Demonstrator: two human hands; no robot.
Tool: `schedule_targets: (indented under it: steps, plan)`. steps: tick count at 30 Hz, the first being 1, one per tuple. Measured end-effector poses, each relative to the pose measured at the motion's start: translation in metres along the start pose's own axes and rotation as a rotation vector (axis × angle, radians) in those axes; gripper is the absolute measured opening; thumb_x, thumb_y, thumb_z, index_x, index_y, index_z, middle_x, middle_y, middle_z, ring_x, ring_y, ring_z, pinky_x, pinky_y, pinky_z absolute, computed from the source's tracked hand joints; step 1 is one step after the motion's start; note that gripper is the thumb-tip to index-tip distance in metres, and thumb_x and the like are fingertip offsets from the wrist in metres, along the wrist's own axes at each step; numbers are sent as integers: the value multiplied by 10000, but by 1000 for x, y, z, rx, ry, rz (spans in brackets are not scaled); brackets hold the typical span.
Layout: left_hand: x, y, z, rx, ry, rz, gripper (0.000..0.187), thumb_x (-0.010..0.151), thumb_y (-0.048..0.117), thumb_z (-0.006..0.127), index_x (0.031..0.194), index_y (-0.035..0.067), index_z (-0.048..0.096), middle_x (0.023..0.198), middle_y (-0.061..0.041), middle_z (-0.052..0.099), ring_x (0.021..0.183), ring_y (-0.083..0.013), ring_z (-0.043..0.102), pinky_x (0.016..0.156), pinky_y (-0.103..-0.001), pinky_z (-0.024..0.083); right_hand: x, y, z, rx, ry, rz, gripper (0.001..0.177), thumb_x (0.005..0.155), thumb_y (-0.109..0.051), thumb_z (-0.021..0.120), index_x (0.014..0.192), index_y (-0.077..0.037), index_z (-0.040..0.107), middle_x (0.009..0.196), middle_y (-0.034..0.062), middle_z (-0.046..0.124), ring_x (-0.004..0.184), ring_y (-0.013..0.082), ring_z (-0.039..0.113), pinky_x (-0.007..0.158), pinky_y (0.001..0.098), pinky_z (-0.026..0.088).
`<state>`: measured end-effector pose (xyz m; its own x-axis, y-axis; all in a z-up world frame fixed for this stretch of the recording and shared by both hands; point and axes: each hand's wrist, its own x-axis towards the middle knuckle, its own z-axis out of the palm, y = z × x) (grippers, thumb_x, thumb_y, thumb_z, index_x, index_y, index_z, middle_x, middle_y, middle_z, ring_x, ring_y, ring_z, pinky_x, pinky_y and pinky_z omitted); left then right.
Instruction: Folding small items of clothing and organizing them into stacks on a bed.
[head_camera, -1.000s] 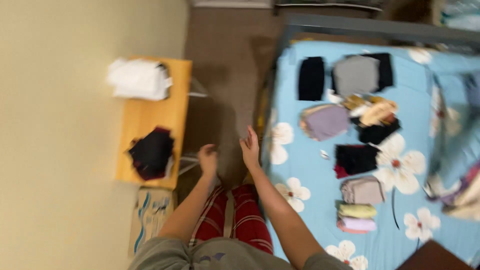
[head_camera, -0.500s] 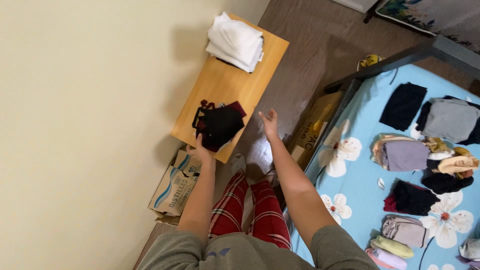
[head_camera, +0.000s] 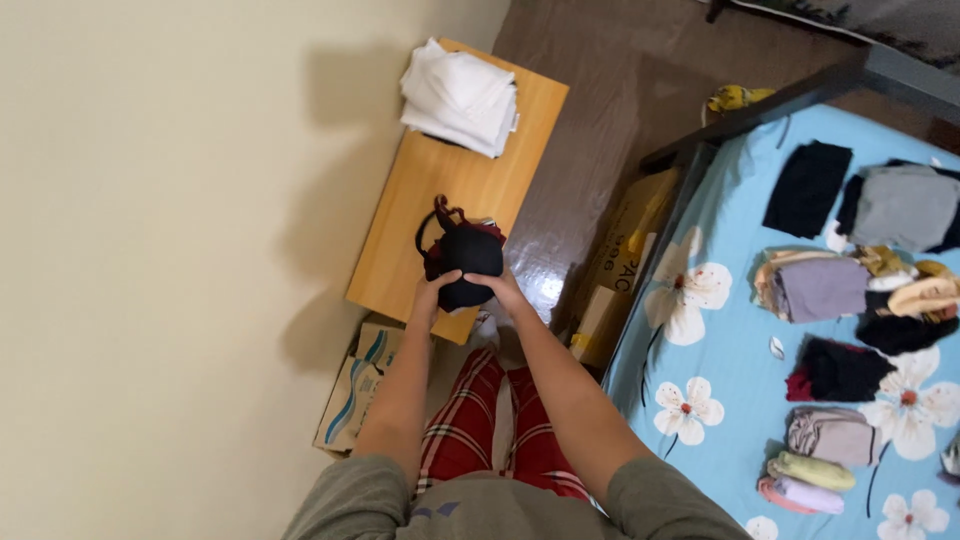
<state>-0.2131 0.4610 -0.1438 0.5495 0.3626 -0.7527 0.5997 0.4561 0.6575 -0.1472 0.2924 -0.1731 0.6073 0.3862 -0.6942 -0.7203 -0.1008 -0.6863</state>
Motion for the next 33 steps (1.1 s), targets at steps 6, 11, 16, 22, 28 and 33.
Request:
schedule_targets:
  steps: [6, 11, 16, 22, 28, 33]
  plan:
    - [-30, 20, 63, -218, -283, -7, 920, 638, 125, 852, 1445, -75, 459, 1320, -232, 610, 1177, -363, 623, 998, -472, 530, -47, -9, -62, 631, -35, 5, 1106, 691, -197, 887, 1580, -171, 228, 1502, 117, 447, 1365, 282, 487, 1130, 444, 451]
    - [-59, 41, 124, -139, -474, 57, 906, 676, 130, 843, 1465, -70, 446, 1340, -226, 608, 1212, -336, 626, 1045, -446, 518, -53, 43, -137, 812, -137, -162, 1103, 738, -261, 904, 1619, -53, 273, 1584, 118, 429, 1449, 326, 426, 1200, 467, 371]
    - [-92, 53, 186, -42, -510, 96, 952, 655, 191, 870, 1475, -50, 450, 1366, -236, 593, 1247, -350, 596, 1087, -466, 471, -112, -22, -160, 853, 32, -265, 998, 729, -244, 868, 1552, -68, 331, 1491, 122, 486, 1386, 325, 471, 1177, 478, 381]
    - [-109, 59, 253, 374, -454, 407, 1158, 704, 347, 919, 1584, 21, 241, 1556, -234, 365, 1429, -354, 394, 1179, -458, 334, -150, -59, -227, 868, 280, -393, 662, 838, -130, 793, 1413, 17, 500, 1327, 131, 605, 1234, 287, 592, 1084, 439, 472]
    - [-135, 66, 360, 648, -661, 665, 1215, 692, 392, 934, 1630, 120, 212, 1619, -223, 326, 1498, -368, 335, 1215, -462, 302, -189, -58, -297, 792, 354, -433, 649, 825, -87, 777, 1405, -10, 495, 1311, 137, 612, 1213, 277, 609, 1065, 424, 491]
    - [-107, -22, 433, 580, -986, 168, 1198, 625, 362, 924, 1599, 146, 262, 1521, -163, 462, 1414, -311, 440, 1164, -422, 359, -221, -20, -361, 911, 407, -423, 771, 819, -116, 765, 1498, -46, 407, 1379, 108, 590, 1266, 249, 595, 1101, 396, 472]
